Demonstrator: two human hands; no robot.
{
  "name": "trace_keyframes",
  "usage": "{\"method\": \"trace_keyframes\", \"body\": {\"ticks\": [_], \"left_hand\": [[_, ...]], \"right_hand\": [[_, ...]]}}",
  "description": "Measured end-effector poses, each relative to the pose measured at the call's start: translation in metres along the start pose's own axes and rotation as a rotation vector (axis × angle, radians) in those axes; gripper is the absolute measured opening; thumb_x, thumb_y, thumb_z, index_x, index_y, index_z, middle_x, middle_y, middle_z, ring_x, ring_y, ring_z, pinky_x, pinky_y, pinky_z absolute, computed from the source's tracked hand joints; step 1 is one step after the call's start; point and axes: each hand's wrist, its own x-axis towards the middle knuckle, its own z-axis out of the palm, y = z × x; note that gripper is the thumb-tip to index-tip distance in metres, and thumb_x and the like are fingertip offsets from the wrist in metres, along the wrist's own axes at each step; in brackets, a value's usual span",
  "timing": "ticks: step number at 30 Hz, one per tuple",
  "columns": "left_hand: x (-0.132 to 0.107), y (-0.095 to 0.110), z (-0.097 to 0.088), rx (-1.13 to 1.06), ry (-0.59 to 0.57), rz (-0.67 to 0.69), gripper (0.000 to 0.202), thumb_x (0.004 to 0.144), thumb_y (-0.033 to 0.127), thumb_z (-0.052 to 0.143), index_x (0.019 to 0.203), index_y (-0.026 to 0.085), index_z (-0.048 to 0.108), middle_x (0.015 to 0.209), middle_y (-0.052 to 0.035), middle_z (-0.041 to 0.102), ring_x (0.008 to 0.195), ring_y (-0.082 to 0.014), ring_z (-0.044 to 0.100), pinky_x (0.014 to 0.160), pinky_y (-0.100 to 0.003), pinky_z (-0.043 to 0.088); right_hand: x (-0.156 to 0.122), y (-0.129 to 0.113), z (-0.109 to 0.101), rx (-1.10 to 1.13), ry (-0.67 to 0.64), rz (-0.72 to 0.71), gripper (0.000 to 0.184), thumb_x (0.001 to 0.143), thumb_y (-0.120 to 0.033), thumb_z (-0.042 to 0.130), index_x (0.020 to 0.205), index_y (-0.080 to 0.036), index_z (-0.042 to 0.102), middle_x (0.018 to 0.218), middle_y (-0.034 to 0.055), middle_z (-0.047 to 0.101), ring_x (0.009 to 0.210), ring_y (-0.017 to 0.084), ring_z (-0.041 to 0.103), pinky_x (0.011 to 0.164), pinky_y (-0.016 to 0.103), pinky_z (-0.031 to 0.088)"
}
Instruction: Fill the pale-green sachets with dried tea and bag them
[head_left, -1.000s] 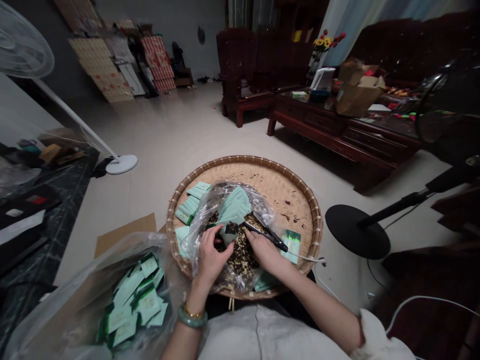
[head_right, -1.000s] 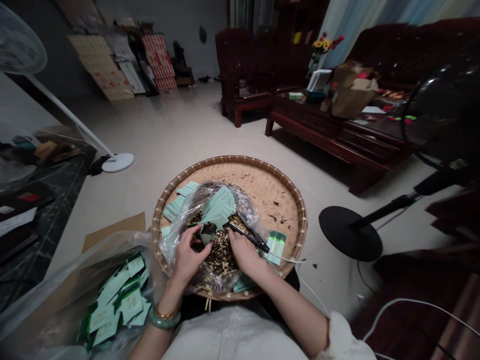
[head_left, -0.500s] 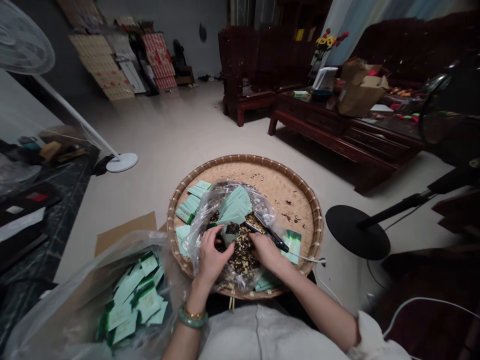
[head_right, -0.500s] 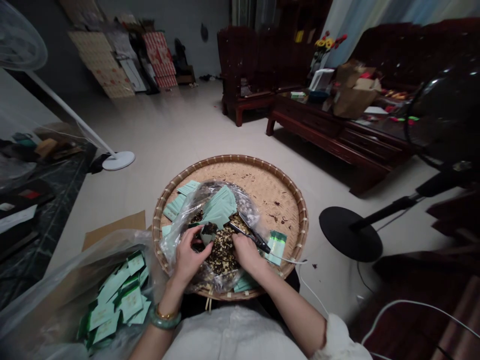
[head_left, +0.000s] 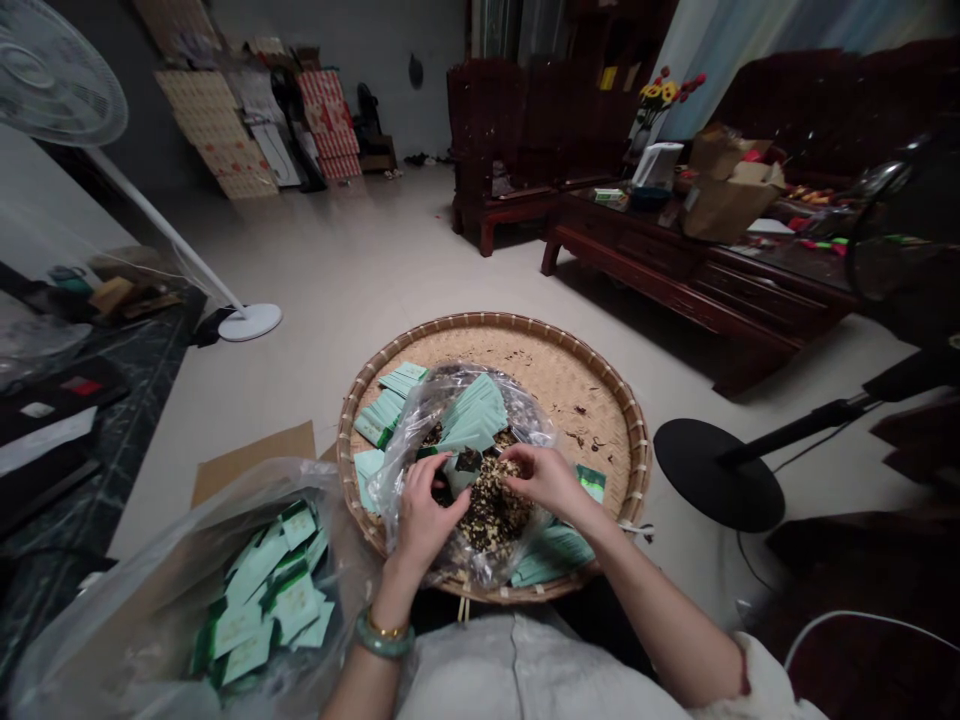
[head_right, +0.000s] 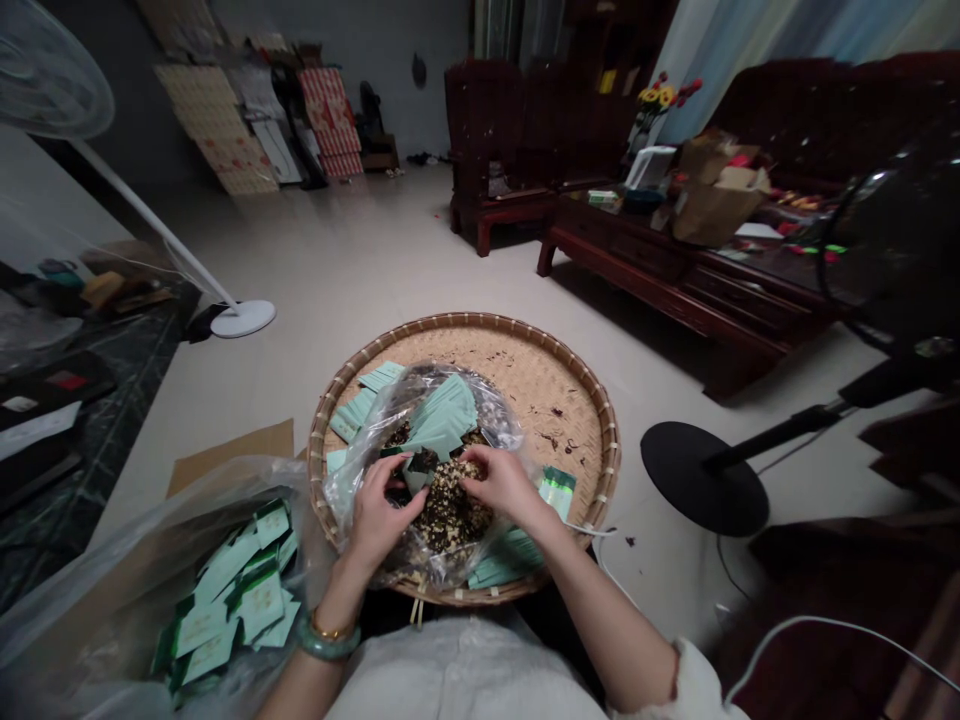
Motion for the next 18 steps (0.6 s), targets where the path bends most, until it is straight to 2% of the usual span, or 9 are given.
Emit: {"method": "trace_keyframes", "body": {"ticks": [6, 11, 13, 18], "left_hand": [[0.001, 0.003, 0.002, 0.050, -0.003, 0.047, 0.042, 0.070, 0.015, 0.065, 0.110, 0.020, 0.055, 0.106, -0.0086, 0.061, 0.096, -0.0235, 0.057, 0.070, -0.035, 0.055], [0.001, 0.005, 0.004, 0.042, 0.000, 0.058, 0.042, 0.070, 0.015, 0.064, 0.111, 0.019, 0.055, 0.106, -0.0088, 0.061, 0.097, -0.0230, 0.057, 0.070, -0.034, 0.055], [0.001, 0.004, 0.003, 0.037, 0.003, 0.050, 0.043, 0.070, 0.015, 0.064, 0.111, 0.020, 0.055, 0.106, -0.0087, 0.060, 0.097, -0.0232, 0.057, 0.069, -0.034, 0.055], [0.000, 0.000, 0.001, 0.034, 0.011, 0.033, 0.044, 0.070, 0.016, 0.065, 0.112, 0.021, 0.055, 0.107, -0.0087, 0.060, 0.097, -0.0237, 0.057, 0.070, -0.035, 0.055]], "right_hand": [[0.002, -0.034, -0.020, 0.041, 0.025, -0.080, 0.019, 0.073, -0.018, 0.062, 0.091, -0.016, 0.066, 0.069, -0.0015, 0.065, 0.056, 0.010, 0.054, 0.052, 0.020, 0.041], [0.006, -0.060, -0.018, 0.001, -0.004, -0.182, 0.022, 0.076, -0.014, 0.062, 0.097, -0.018, 0.066, 0.090, 0.0035, 0.071, 0.076, 0.015, 0.064, 0.066, 0.024, 0.048], [0.008, -0.062, -0.016, -0.007, -0.002, -0.186, 0.021, 0.077, -0.012, 0.061, 0.096, -0.018, 0.067, 0.091, 0.0038, 0.072, 0.080, 0.016, 0.065, 0.070, 0.025, 0.049], [0.005, -0.050, -0.015, 0.023, 0.021, -0.124, 0.011, 0.079, -0.014, 0.059, 0.085, -0.017, 0.068, 0.078, 0.0012, 0.071, 0.071, 0.014, 0.065, 0.068, 0.025, 0.050]]}}
